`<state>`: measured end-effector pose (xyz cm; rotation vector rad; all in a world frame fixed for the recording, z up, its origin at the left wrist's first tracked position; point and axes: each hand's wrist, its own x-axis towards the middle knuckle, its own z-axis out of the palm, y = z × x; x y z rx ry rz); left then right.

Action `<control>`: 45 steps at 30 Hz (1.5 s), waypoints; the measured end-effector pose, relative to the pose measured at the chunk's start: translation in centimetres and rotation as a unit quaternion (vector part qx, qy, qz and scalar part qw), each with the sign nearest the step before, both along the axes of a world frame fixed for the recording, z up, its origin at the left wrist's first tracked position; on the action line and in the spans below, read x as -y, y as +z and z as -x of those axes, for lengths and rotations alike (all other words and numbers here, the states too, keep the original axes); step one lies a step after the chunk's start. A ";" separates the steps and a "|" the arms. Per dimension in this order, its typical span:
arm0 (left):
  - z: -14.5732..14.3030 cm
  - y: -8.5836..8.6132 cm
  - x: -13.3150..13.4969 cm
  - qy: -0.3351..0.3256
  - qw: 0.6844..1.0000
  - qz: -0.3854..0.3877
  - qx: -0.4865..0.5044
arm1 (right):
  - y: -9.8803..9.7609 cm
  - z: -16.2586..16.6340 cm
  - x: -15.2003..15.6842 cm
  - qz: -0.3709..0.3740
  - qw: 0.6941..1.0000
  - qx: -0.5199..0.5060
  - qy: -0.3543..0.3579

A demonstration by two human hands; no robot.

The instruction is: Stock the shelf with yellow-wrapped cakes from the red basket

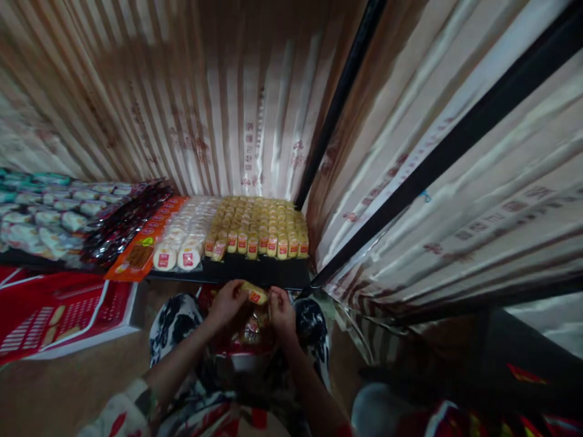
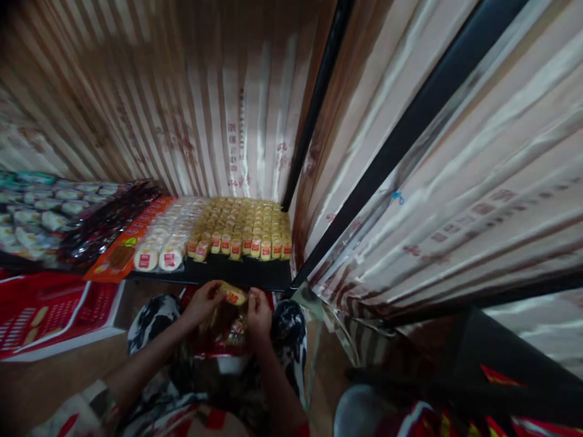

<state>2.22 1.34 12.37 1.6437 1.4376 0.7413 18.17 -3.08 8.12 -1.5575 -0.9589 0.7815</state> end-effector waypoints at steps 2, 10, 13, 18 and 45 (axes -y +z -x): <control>-0.5 0.7 -0.5 -0.017 0.998 -0.045 -0.029 | 0.8 -0.2 -0.3 -0.030 0.996 0.078 -0.002; -3.6 3.1 -3.7 -0.084 0.984 -0.130 -0.085 | 1.9 -0.8 -2.8 -0.058 0.965 0.242 0.079; -4.8 3.1 -4.8 -0.084 0.986 -0.128 -0.070 | 1.2 -0.9 -3.7 -0.054 0.962 0.261 0.058; -6.0 2.1 -5.9 -0.049 0.991 -0.102 -0.068 | 0.4 -1.6 -4.9 -0.037 0.962 0.265 0.054; -10.1 1.6 -10.5 -0.056 0.974 -0.168 -0.138 | -0.6 -2.5 -9.5 -0.066 0.933 0.351 -0.050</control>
